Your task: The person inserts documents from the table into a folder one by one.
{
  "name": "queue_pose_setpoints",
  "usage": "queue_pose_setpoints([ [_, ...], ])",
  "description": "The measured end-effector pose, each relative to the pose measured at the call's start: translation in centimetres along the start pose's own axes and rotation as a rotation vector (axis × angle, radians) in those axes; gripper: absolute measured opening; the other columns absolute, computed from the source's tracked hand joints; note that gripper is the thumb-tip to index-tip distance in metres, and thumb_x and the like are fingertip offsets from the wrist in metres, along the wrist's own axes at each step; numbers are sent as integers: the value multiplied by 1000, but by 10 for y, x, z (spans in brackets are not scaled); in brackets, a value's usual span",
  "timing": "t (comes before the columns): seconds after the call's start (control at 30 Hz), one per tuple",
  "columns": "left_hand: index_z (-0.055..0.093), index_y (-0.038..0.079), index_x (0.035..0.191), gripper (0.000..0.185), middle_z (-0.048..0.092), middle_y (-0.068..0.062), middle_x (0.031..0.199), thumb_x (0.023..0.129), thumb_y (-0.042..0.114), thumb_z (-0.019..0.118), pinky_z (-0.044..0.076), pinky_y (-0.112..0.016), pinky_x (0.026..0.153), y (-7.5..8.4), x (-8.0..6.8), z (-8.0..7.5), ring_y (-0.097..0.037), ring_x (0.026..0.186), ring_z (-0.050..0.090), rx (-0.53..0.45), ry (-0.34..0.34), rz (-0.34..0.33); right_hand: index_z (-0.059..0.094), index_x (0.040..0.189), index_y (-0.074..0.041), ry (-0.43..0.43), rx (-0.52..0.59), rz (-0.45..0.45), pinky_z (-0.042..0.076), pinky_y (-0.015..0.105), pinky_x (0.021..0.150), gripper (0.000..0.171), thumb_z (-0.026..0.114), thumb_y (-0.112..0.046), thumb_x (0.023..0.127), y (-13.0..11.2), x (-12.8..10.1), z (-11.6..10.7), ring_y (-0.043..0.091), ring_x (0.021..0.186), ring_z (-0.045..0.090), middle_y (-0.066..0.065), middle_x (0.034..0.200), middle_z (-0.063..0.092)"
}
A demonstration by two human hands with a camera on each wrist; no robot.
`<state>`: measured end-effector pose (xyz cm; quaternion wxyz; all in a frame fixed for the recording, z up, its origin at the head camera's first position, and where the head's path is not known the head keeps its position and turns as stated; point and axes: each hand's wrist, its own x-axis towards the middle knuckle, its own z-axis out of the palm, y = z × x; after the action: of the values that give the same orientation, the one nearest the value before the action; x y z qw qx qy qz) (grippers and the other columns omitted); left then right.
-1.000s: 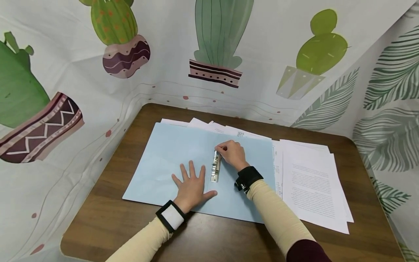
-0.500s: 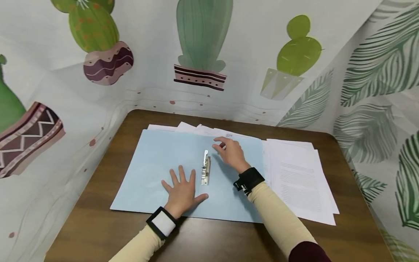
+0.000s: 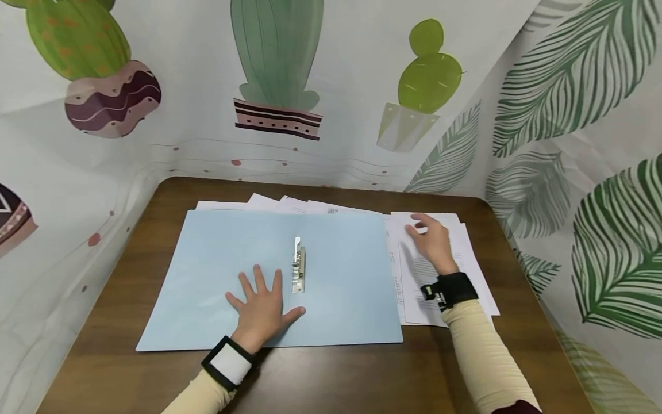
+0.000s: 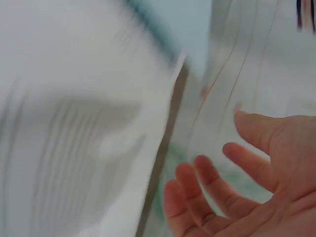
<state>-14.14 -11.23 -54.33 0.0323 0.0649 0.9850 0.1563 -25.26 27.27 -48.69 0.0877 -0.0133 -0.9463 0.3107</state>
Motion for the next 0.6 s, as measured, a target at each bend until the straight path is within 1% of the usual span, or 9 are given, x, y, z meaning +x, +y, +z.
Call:
queue_pose_setpoints([
  [0.13, 44, 0, 152, 105, 23, -47, 154, 79, 67, 77, 17, -92, 90, -1, 1, 0, -74, 138, 14, -3, 3, 6, 54, 144, 2, -32, -89, 175, 48, 60, 92, 50, 64, -23, 102, 39, -10, -24, 50, 116, 60, 34, 131, 60],
  [0.2, 44, -1, 152, 105, 23, -47, 153, 79, 67, 77, 16, -93, 89, -2, 1, -1, -74, 138, 14, -2, 5, 6, 49, 147, 2, -64, -136, 268, 42, 64, 98, 54, 63, -24, 101, 52, -14, -31, 54, 125, 50, 36, 139, 53],
  [0.27, 44, -1, 152, 105, 23, -47, 153, 80, 67, 77, 16, -93, 90, -2, 1, -3, -74, 138, 14, 0, 3, 6, 45, 150, 1, -106, -176, 355, 38, 68, 99, 61, 65, -27, 100, 62, -19, -36, 59, 128, 42, 38, 144, 45],
  [0.37, 44, -2, 152, 104, 23, -47, 153, 80, 66, 77, 15, -93, 90, -2, 1, -4, -74, 138, 13, 0, 1, 5, 38, 153, 1, -161, -229, 444, 34, 72, 98, 71, 68, -30, 97, 73, -24, -39, 63, 129, 34, 41, 148, 36],
  [0.47, 44, -2, 152, 104, 22, -47, 154, 80, 65, 78, 15, -93, 90, -1, 1, -4, -74, 138, 13, -5, -3, 3, 34, 155, 1, -199, -264, 485, 33, 74, 97, 77, 69, -34, 96, 79, -28, -40, 65, 128, 34, 42, 149, 35],
  [0.6, 44, -1, 152, 104, 23, -47, 154, 80, 65, 78, 15, -93, 90, 1, 2, -2, -74, 138, 13, -16, -2, 5, 35, 154, 1, -195, -289, 488, 33, 74, 97, 77, 69, -35, 95, 82, -32, -43, 66, 127, 35, 43, 148, 37],
])
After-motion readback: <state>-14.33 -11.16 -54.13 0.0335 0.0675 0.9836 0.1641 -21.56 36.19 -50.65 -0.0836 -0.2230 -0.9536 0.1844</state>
